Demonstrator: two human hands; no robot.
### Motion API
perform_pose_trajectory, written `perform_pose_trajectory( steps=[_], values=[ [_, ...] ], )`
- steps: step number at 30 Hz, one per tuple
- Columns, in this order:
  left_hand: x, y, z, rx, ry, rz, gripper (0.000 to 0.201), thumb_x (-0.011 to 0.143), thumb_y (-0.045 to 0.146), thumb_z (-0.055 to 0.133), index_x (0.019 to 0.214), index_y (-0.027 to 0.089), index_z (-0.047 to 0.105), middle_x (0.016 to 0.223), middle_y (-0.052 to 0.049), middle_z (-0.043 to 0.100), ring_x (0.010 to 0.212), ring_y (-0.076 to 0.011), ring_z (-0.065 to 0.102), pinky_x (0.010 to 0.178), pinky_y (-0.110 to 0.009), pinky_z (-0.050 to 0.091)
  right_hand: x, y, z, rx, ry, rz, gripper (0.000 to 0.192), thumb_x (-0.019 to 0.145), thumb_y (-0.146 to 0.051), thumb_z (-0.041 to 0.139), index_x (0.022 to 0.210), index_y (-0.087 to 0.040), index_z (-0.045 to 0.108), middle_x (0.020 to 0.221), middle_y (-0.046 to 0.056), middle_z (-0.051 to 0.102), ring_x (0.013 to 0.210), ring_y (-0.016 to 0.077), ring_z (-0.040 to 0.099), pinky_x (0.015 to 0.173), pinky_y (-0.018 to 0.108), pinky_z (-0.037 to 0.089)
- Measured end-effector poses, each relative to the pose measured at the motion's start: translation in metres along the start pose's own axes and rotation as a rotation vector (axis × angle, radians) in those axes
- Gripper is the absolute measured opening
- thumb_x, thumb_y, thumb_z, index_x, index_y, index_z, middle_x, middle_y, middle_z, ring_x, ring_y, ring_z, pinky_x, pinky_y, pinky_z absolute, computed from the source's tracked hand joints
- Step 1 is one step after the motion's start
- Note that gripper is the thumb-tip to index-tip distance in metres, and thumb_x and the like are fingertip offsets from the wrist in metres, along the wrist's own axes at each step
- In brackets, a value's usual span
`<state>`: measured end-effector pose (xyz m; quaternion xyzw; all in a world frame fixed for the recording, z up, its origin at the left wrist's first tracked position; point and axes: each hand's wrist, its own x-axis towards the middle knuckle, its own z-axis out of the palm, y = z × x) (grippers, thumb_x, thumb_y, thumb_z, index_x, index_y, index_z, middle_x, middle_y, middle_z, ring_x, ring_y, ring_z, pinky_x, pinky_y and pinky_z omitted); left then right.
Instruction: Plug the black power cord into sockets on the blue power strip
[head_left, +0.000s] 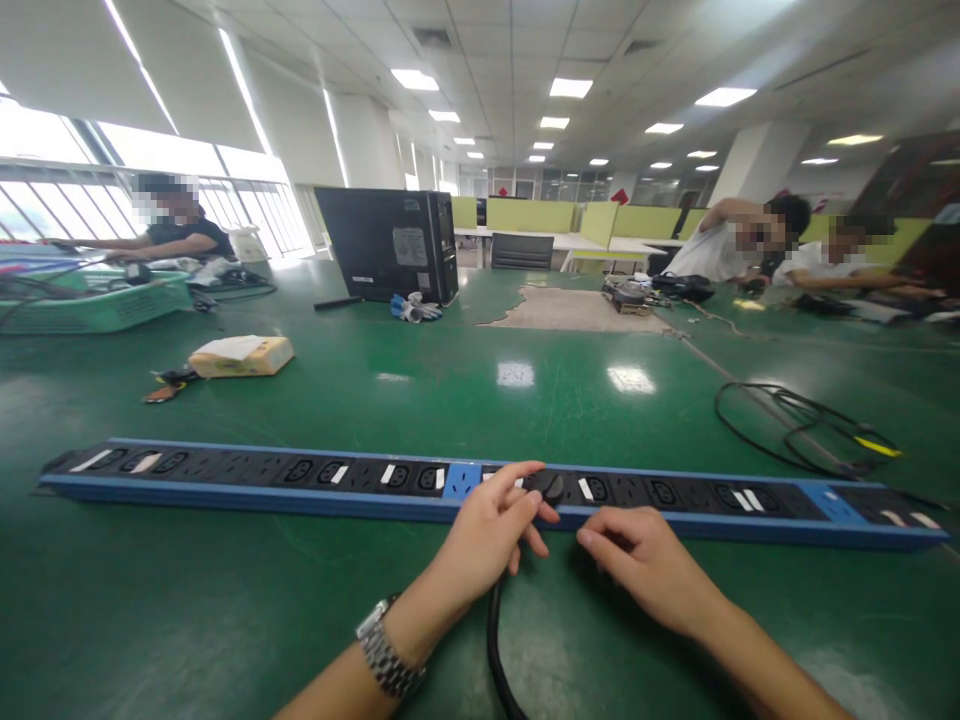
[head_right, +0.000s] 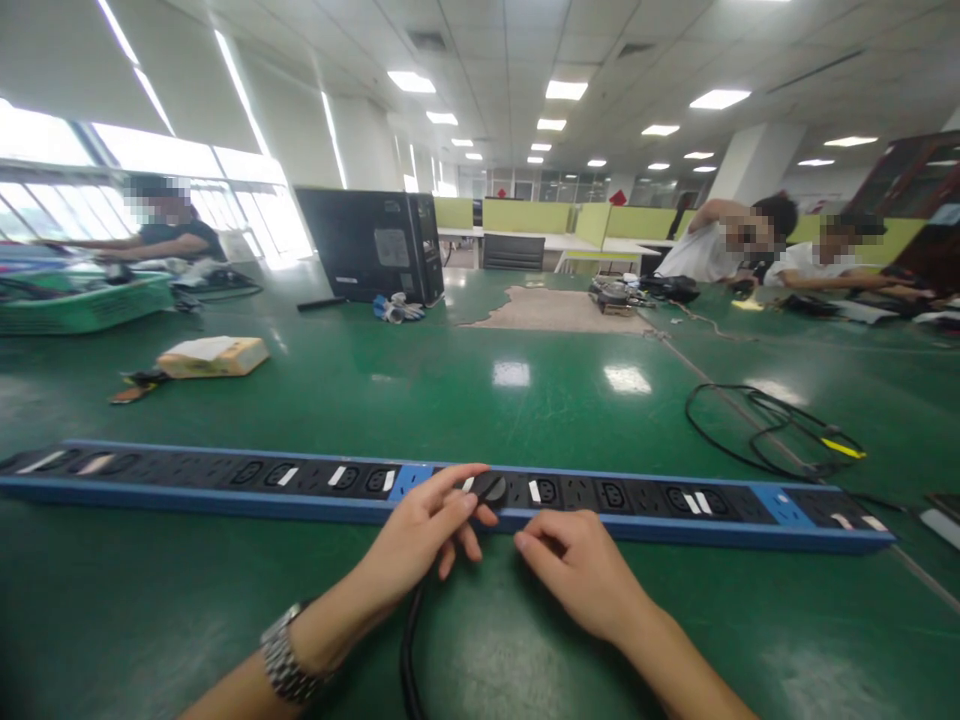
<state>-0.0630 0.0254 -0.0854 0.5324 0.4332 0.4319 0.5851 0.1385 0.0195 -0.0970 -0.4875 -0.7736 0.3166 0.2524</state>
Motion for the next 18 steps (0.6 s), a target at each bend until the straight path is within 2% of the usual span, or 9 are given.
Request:
perform_pose_trajectory(
  steps=[2,5,7,9,12,15,17,18],
  values=[
    [0.003,-0.001,0.006,0.033,0.054,-0.023,0.041,0.085,0.036,0.052,0.121,0.015,0.048,0.084,-0.006,0.069,0.044,-0.0096,0.059,0.030,-0.014,0.029,0.000,0.005,-0.003,0.090,0.083,0.049,0.035,0.091,-0.044,0.047,0.071,-0.018,0.061,0.058,-0.003,0.055,0.052,0.0097,0.050,0.053,0.023,0.037],
    [0.005,0.000,0.016,0.068,0.117,-0.015,0.033,0.086,0.035,0.051,0.113,0.016,0.049,0.082,-0.005,0.070,0.036,-0.0067,0.053,0.030,-0.014,0.026,0.000,0.006,-0.002,0.245,0.177,0.089,0.035,0.090,-0.047,0.047,0.099,-0.018,0.063,0.069,-0.002,0.058,0.050,0.0091,0.052,0.050,0.023,0.040],
    [0.006,0.001,0.021,0.075,0.120,-0.020,0.029,0.086,0.035,0.052,0.106,0.015,0.049,0.082,-0.005,0.070,0.035,-0.0058,0.052,0.032,-0.015,0.028,0.002,0.001,0.000,0.301,0.203,0.080,0.043,0.090,-0.049,0.046,0.119,-0.019,0.057,0.079,0.000,0.062,0.052,0.0092,0.054,0.051,0.023,0.042],
    [0.006,0.000,0.025,0.062,0.105,-0.026,0.026,0.085,0.034,0.052,0.102,0.014,0.051,0.084,-0.006,0.070,0.034,-0.0051,0.051,0.033,-0.016,0.030,0.007,-0.008,-0.001,0.280,0.197,0.081,0.049,0.091,-0.050,0.042,0.127,-0.019,0.052,0.083,0.001,0.064,0.053,0.0094,0.055,0.052,0.023,0.043],
    [0.000,-0.001,0.030,0.021,0.015,0.012,0.029,0.087,0.032,0.049,0.110,0.014,0.053,0.092,-0.007,0.069,0.039,-0.0046,0.052,0.039,-0.018,0.037,0.018,-0.022,-0.009,0.116,0.156,0.111,0.045,0.092,-0.051,0.039,0.116,-0.020,0.061,0.081,0.002,0.067,0.055,0.0109,0.057,0.055,0.024,0.044],
    [-0.016,-0.004,0.033,0.032,-0.124,0.074,0.046,0.088,0.029,0.049,0.132,0.017,0.045,0.107,-0.009,0.065,0.060,-0.0095,0.061,0.056,-0.023,0.048,0.031,-0.032,-0.020,-0.093,0.105,0.149,0.038,0.088,-0.049,0.045,0.102,-0.022,0.067,0.078,0.002,0.069,0.062,0.0143,0.062,0.058,0.025,0.044],
    [-0.029,-0.008,0.037,0.145,-0.169,0.116,0.061,0.085,0.029,0.056,0.141,0.018,0.035,0.119,-0.011,0.060,0.077,-0.0139,0.064,0.068,-0.026,0.050,0.038,-0.037,-0.025,-0.206,0.069,0.148,0.034,0.087,-0.045,0.047,0.102,-0.023,0.068,0.078,0.002,0.071,0.069,0.0163,0.064,0.061,0.026,0.045],
    [-0.035,-0.010,0.039,0.242,-0.179,0.145,0.064,0.083,0.031,0.060,0.141,0.019,0.036,0.123,-0.011,0.058,0.083,-0.0158,0.063,0.072,-0.027,0.050,0.042,-0.039,-0.027,-0.263,0.062,0.133,0.033,0.087,-0.041,0.046,0.102,-0.022,0.069,0.081,0.002,0.072,0.074,0.0170,0.065,0.065,0.026,0.045]
  ],
)
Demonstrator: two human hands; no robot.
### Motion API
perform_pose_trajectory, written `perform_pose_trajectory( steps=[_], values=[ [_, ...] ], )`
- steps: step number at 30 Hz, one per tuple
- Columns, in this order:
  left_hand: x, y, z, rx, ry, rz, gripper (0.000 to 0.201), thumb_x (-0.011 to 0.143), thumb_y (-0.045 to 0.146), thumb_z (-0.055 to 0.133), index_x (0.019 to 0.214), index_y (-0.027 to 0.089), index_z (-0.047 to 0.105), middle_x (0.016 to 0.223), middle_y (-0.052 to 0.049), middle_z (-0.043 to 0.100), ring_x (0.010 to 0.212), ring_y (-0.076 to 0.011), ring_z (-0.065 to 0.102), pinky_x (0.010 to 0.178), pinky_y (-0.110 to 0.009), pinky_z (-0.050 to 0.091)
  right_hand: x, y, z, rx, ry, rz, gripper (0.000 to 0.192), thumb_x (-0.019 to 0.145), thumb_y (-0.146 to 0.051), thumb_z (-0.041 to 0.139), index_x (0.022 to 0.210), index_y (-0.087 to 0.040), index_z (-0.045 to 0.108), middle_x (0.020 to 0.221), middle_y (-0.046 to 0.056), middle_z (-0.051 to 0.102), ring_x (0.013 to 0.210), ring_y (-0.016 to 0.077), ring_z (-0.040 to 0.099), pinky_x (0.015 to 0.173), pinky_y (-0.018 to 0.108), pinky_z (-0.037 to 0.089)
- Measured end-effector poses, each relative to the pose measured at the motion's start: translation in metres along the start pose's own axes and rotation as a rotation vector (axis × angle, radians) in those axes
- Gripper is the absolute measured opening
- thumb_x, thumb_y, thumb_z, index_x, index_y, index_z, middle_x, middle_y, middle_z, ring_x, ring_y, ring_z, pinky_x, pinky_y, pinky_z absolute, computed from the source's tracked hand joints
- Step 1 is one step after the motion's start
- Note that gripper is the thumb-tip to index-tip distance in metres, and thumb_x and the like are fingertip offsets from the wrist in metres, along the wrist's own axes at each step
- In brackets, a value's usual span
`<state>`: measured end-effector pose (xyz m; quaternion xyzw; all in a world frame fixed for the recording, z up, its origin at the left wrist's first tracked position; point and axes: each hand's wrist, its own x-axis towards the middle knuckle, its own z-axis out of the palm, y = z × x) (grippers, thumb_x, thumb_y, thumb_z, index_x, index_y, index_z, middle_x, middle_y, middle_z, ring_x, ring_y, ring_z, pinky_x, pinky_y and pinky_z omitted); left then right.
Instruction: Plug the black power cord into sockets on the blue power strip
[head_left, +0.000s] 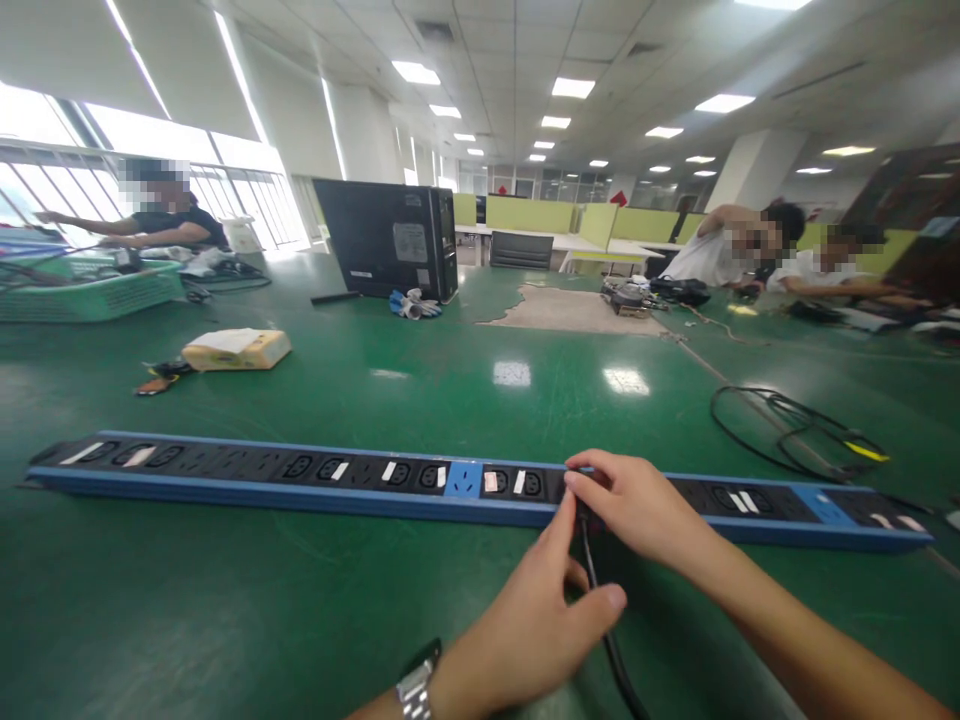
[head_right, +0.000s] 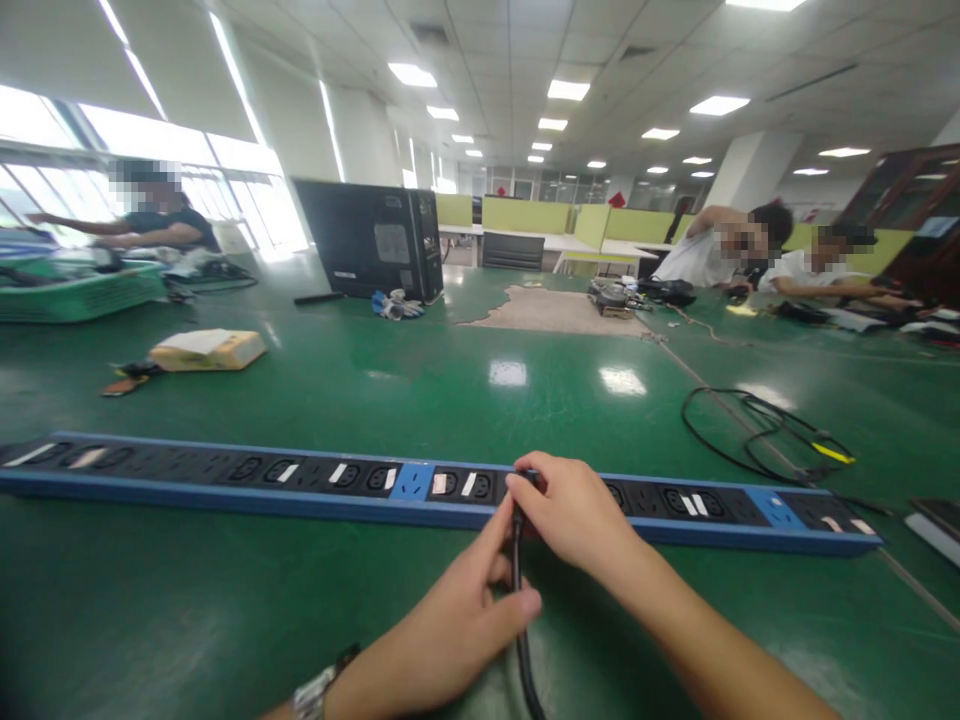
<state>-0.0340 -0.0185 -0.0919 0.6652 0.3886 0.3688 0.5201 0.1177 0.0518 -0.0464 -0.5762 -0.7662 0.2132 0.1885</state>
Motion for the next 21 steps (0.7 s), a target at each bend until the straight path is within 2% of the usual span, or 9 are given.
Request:
perform_pose_trajectory(
  steps=[1,2,3,4,6,9,11,14,21],
  values=[
    [-0.004,-0.001,0.002,0.114,-0.017,0.027,0.059,0.082,0.032,0.061,0.137,0.020,0.044,0.122,-0.011,0.059,0.085,-0.0172,0.062,0.074,-0.028,0.050,0.003,-0.002,-0.002,-0.059,0.004,-0.025,0.033,0.087,-0.036,0.045,0.102,-0.022,0.070,0.086,0.004,0.073,0.079,0.0177,0.066,0.070,0.027,0.045],
    [-0.007,-0.002,0.004,0.233,-0.035,0.059,0.045,0.083,0.035,0.061,0.126,0.020,0.056,0.116,-0.009,0.062,0.084,-0.0179,0.062,0.074,-0.029,0.049,0.006,-0.004,-0.003,-0.117,0.013,-0.051,0.033,0.086,-0.032,0.044,0.101,-0.020,0.071,0.091,0.005,0.073,0.085,0.0183,0.065,0.075,0.027,0.045],
    [-0.008,-0.003,0.003,0.347,-0.048,0.093,0.030,0.085,0.036,0.058,0.110,0.021,0.065,0.105,-0.007,0.066,0.081,-0.0183,0.062,0.073,-0.030,0.048,0.008,-0.006,-0.004,-0.167,0.023,-0.073,0.034,0.086,-0.029,0.043,0.101,-0.019,0.072,0.096,0.006,0.073,0.090,0.0188,0.065,0.079,0.027,0.044],
    [-0.007,-0.004,0.000,0.449,-0.044,0.129,0.024,0.088,0.037,0.053,0.095,0.021,0.070,0.092,-0.006,0.068,0.078,-0.0187,0.062,0.071,-0.030,0.047,0.010,-0.008,-0.004,-0.203,0.025,-0.094,0.035,0.085,-0.027,0.042,0.101,-0.018,0.072,0.100,0.007,0.073,0.094,0.0191,0.064,0.082,0.027,0.044],
    [0.000,-0.006,-0.013,0.611,0.047,0.206,0.029,0.092,0.035,0.046,0.081,0.021,0.070,0.077,-0.006,0.068,0.075,-0.0196,0.061,0.070,-0.032,0.046,0.012,-0.011,-0.005,-0.215,-0.017,-0.125,0.036,0.085,-0.026,0.041,0.100,-0.017,0.073,0.101,0.007,0.073,0.094,0.0183,0.064,0.082,0.025,0.044],
    [0.015,-0.011,-0.041,0.801,0.286,0.303,0.023,0.089,0.030,0.050,0.099,0.019,0.067,0.095,-0.009,0.068,0.092,-0.0240,0.060,0.081,-0.037,0.045,0.012,-0.014,-0.006,-0.175,-0.094,-0.142,0.037,0.085,-0.025,0.039,0.095,-0.018,0.074,0.095,0.005,0.074,0.086,0.0161,0.065,0.074,0.023,0.044],
    [0.022,-0.016,-0.056,0.909,0.362,0.319,0.033,0.086,0.033,0.056,0.115,0.018,0.062,0.114,-0.011,0.064,0.107,-0.0276,0.054,0.093,-0.043,0.041,0.013,-0.014,-0.006,-0.175,-0.095,-0.129,0.038,0.084,-0.024,0.039,0.093,-0.019,0.075,0.092,0.004,0.074,0.083,0.0157,0.065,0.071,0.022,0.043],
    [0.026,-0.023,-0.065,1.024,0.348,0.301,0.053,0.083,0.043,0.061,0.129,0.017,0.053,0.130,-0.012,0.057,0.120,-0.0306,0.047,0.103,-0.048,0.033,0.020,-0.010,-0.007,-0.197,-0.077,-0.087,0.037,0.083,-0.025,0.040,0.092,-0.019,0.075,0.091,0.004,0.075,0.082,0.0159,0.065,0.071,0.022,0.043],
    [0.025,-0.027,-0.059,1.071,0.302,0.267,0.048,0.082,0.045,0.061,0.122,0.019,0.057,0.127,-0.009,0.059,0.118,-0.0289,0.049,0.104,-0.048,0.031,0.033,-0.007,-0.013,-0.175,-0.153,-0.085,0.036,0.080,-0.021,0.041,0.087,-0.016,0.076,0.089,0.004,0.075,0.079,0.0145,0.065,0.069,0.020,0.043]
  ],
)
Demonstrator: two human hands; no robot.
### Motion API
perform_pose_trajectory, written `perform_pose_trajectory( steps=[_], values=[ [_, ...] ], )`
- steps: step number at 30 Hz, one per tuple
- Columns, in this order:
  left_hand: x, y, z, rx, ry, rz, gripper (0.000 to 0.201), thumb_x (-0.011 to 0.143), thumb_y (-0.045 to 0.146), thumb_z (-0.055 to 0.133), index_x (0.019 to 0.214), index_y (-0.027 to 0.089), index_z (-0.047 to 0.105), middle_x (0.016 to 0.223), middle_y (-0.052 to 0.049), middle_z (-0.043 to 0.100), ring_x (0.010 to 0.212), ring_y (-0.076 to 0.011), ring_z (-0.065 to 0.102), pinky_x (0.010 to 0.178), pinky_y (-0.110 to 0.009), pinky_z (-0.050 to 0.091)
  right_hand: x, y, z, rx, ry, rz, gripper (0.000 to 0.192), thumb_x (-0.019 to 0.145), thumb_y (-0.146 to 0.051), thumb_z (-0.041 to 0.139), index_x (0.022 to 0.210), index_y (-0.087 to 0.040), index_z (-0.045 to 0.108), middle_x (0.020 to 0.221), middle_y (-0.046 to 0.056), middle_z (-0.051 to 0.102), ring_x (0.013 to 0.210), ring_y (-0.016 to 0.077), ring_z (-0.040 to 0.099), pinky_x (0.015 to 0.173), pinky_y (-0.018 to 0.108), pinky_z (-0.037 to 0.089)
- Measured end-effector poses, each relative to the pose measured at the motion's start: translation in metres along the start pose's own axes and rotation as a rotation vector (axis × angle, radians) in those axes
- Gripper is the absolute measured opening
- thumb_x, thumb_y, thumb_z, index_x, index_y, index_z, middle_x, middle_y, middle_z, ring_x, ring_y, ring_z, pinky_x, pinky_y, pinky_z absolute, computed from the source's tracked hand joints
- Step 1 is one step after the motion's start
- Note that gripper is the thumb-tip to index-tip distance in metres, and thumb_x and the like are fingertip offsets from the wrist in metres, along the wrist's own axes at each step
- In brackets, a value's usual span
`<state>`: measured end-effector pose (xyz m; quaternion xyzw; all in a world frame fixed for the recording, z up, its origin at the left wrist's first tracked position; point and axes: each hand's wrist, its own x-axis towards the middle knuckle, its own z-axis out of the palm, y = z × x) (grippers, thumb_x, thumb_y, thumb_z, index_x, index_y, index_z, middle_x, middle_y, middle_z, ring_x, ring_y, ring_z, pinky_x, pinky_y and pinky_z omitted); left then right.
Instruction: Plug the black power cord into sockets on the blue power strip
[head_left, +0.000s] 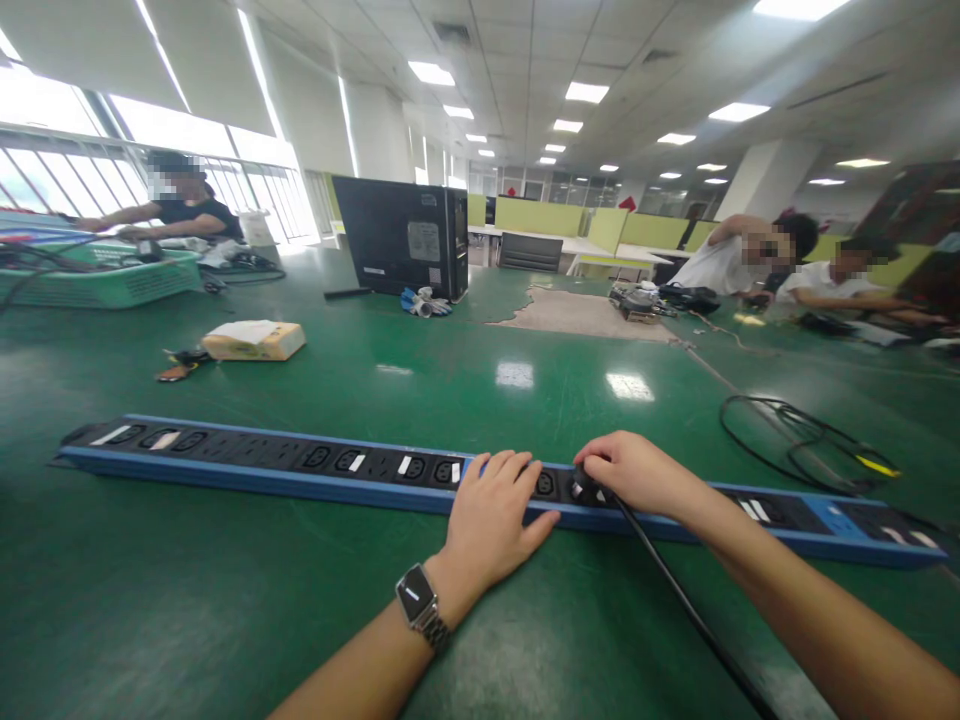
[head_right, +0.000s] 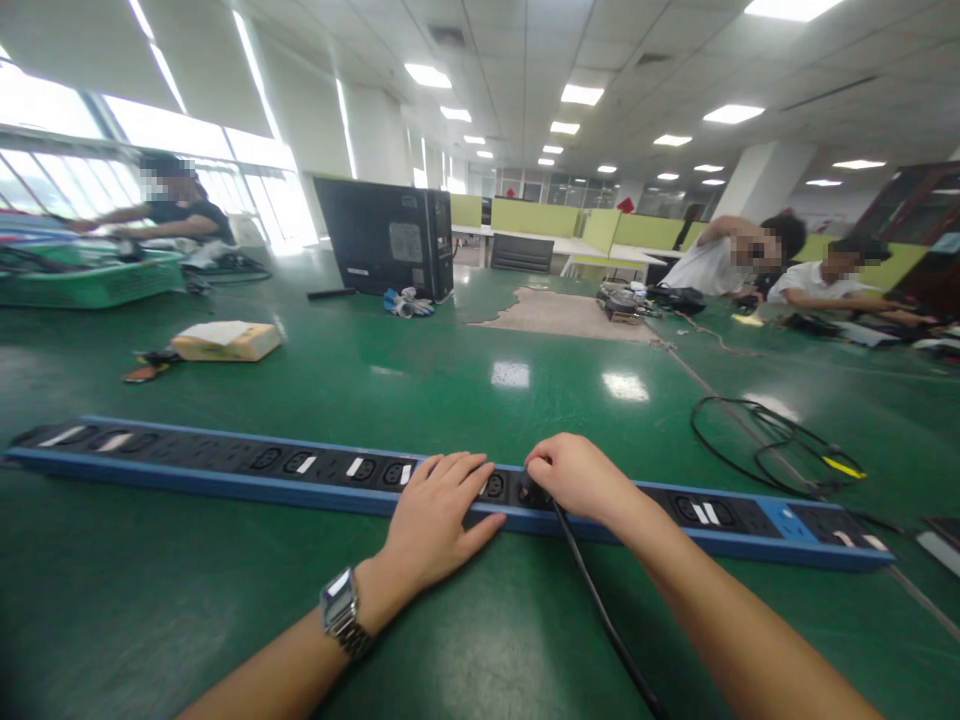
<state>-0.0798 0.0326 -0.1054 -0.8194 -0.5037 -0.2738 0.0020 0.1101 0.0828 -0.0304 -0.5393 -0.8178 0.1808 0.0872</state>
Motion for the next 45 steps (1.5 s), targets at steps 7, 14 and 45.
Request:
perform_pose_trajectory(
  steps=[7,14,45],
  values=[
    [0.000,-0.002,0.000,-0.007,0.012,0.002,0.048,0.082,0.045,0.061,0.122,0.019,0.057,0.127,-0.009,0.059,0.118,-0.0296,0.049,0.104,-0.049,0.030,0.007,-0.003,-0.003,-0.105,-0.025,0.037,0.031,0.078,-0.022,0.044,0.077,-0.019,0.075,0.080,0.005,0.074,0.070,0.0139,0.064,0.060,0.021,0.040],
    [-0.001,-0.002,0.001,-0.013,0.014,0.000,0.047,0.081,0.042,0.062,0.122,0.020,0.058,0.127,-0.010,0.059,0.118,-0.0297,0.048,0.104,-0.048,0.031,0.007,-0.026,0.008,-0.334,0.016,0.090,0.032,0.081,-0.026,0.044,0.080,-0.018,0.075,0.083,0.012,0.074,0.075,0.0206,0.066,0.064,0.026,0.042],
    [-0.001,-0.001,0.000,-0.017,0.019,-0.002,0.048,0.080,0.042,0.063,0.122,0.020,0.058,0.128,-0.010,0.059,0.119,-0.0293,0.048,0.106,-0.048,0.030,-0.011,-0.029,0.018,-0.447,0.101,0.208,0.032,0.085,-0.029,0.038,0.087,-0.020,0.069,0.083,0.011,0.071,0.076,0.0244,0.067,0.061,0.030,0.042]
  ],
)
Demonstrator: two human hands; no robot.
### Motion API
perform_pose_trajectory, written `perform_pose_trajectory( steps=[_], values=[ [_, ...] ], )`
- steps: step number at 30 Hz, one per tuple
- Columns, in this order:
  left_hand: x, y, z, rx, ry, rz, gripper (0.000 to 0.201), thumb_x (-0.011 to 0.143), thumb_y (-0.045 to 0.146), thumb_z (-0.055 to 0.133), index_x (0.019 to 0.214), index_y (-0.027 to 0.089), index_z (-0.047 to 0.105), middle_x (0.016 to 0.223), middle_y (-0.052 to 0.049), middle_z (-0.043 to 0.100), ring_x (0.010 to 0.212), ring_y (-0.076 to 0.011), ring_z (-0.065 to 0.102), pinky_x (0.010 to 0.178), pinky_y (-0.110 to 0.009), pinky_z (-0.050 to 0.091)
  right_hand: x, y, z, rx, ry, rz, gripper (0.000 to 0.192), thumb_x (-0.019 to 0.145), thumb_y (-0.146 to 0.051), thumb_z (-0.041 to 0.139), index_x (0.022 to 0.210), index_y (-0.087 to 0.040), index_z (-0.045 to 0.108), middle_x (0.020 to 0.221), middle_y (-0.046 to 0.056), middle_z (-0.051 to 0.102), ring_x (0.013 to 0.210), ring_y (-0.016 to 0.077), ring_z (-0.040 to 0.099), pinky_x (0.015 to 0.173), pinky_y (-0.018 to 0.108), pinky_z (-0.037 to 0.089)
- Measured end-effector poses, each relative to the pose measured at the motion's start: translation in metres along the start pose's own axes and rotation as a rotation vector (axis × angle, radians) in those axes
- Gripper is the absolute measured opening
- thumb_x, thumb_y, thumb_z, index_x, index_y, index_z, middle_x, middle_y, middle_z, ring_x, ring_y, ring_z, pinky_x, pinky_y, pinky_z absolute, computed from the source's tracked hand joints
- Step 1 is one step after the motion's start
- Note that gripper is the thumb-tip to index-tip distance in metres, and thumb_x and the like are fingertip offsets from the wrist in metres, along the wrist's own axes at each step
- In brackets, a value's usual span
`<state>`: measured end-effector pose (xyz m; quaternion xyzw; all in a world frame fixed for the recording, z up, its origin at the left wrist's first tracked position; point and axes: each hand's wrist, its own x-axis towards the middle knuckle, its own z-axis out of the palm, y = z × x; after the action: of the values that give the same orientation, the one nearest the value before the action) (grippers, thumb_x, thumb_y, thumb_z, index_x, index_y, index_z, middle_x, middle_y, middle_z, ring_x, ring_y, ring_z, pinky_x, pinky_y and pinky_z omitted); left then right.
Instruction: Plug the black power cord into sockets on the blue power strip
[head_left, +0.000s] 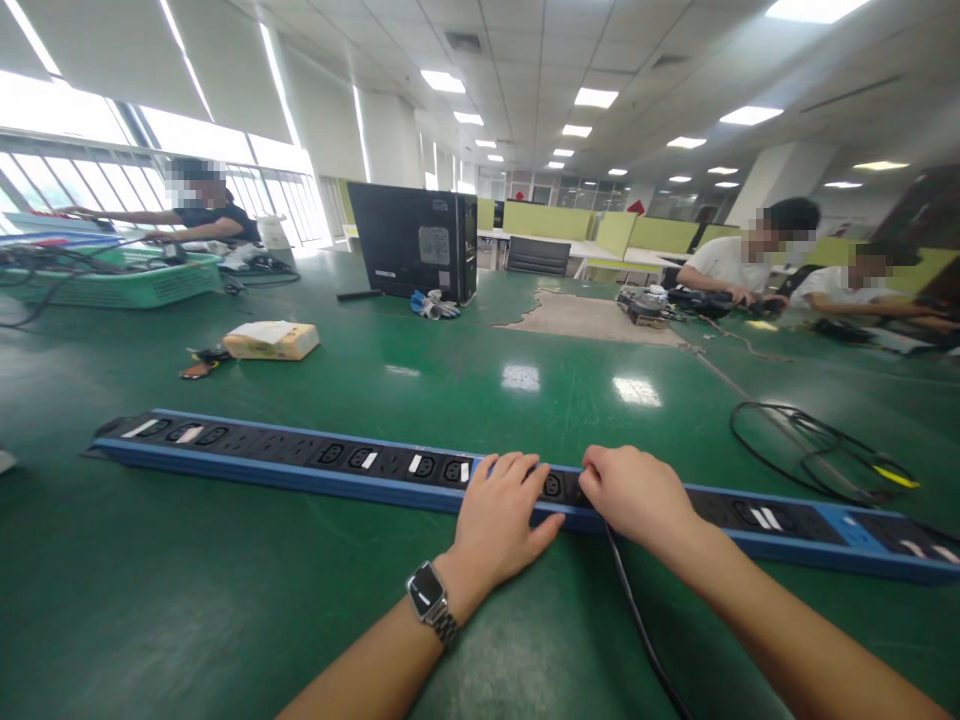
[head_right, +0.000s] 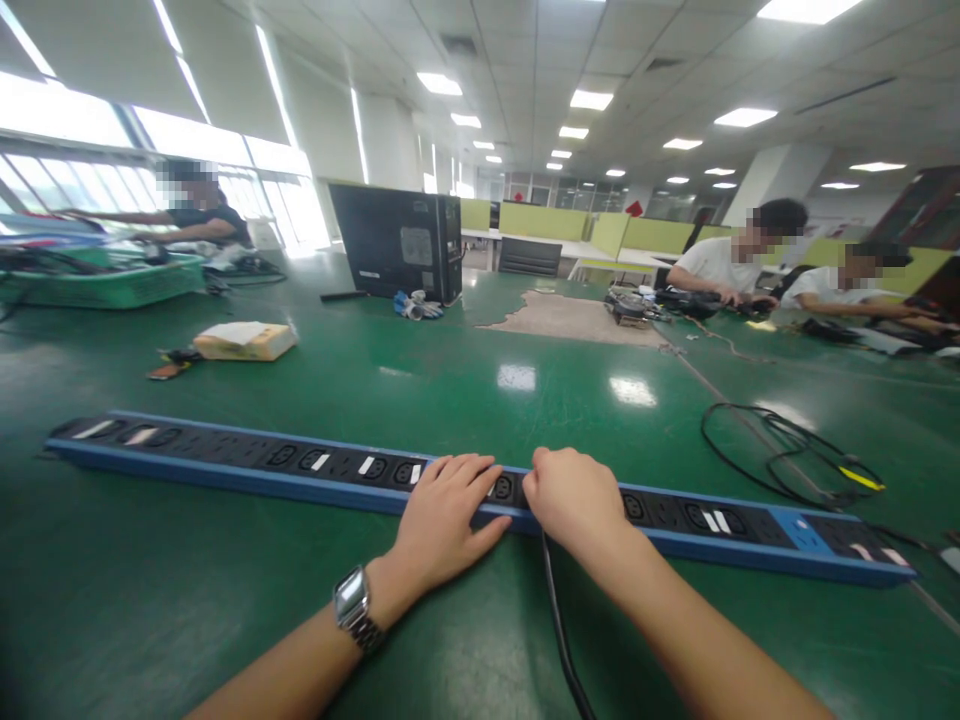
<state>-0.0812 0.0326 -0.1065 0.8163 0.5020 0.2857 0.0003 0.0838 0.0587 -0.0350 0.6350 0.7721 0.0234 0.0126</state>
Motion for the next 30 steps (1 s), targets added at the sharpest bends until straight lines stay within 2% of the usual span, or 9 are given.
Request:
perform_pose_trajectory(
  steps=[10,13,18,25,27,30],
  values=[
    [0.001,-0.001,0.000,0.021,-0.015,-0.002,0.047,0.080,0.042,0.062,0.122,0.019,0.058,0.127,-0.008,0.059,0.118,-0.0278,0.049,0.105,-0.047,0.032,0.011,0.007,-0.005,0.001,-0.043,-0.089,0.032,0.082,-0.027,0.040,0.086,-0.020,0.072,0.085,0.012,0.072,0.080,0.0249,0.068,0.067,0.031,0.045],
    [0.001,-0.001,0.001,0.023,-0.014,-0.001,0.047,0.080,0.042,0.062,0.121,0.020,0.058,0.128,-0.007,0.059,0.118,-0.0274,0.049,0.105,-0.046,0.032,0.013,0.002,-0.004,-0.022,-0.031,-0.118,0.033,0.081,-0.027,0.040,0.083,-0.019,0.072,0.083,0.012,0.072,0.079,0.0256,0.068,0.066,0.032,0.045],
    [0.000,-0.001,0.001,0.025,-0.020,-0.005,0.047,0.080,0.042,0.061,0.122,0.021,0.058,0.127,-0.007,0.059,0.118,-0.0275,0.049,0.105,-0.046,0.032,0.010,-0.010,-0.001,-0.059,-0.015,-0.102,0.031,0.080,-0.025,0.041,0.080,-0.017,0.071,0.082,0.014,0.072,0.076,0.0260,0.068,0.061,0.031,0.044],
    [0.001,-0.001,0.002,0.034,-0.002,0.008,0.046,0.080,0.042,0.062,0.121,0.021,0.058,0.127,-0.008,0.059,0.117,-0.0286,0.049,0.104,-0.047,0.032,0.004,-0.002,0.010,-0.010,0.029,-0.084,0.030,0.084,-0.028,0.039,0.084,-0.020,0.068,0.082,0.010,0.072,0.073,0.0248,0.067,0.059,0.030,0.040],
    [0.001,-0.001,0.002,0.037,0.003,0.009,0.046,0.080,0.042,0.063,0.121,0.021,0.058,0.127,-0.008,0.059,0.117,-0.0286,0.050,0.104,-0.047,0.033,0.002,0.000,0.007,0.033,0.045,-0.082,0.030,0.083,-0.029,0.040,0.083,-0.021,0.069,0.082,0.009,0.072,0.074,0.0240,0.067,0.059,0.029,0.039],
    [0.001,-0.001,0.002,0.039,0.009,0.016,0.046,0.080,0.042,0.062,0.121,0.021,0.058,0.126,-0.008,0.059,0.116,-0.0280,0.050,0.104,-0.047,0.033,-0.005,0.008,-0.011,0.155,0.132,-0.061,0.027,0.083,-0.030,0.043,0.086,-0.024,0.069,0.078,0.004,0.071,0.072,0.0201,0.065,0.060,0.028,0.037]
  ],
)
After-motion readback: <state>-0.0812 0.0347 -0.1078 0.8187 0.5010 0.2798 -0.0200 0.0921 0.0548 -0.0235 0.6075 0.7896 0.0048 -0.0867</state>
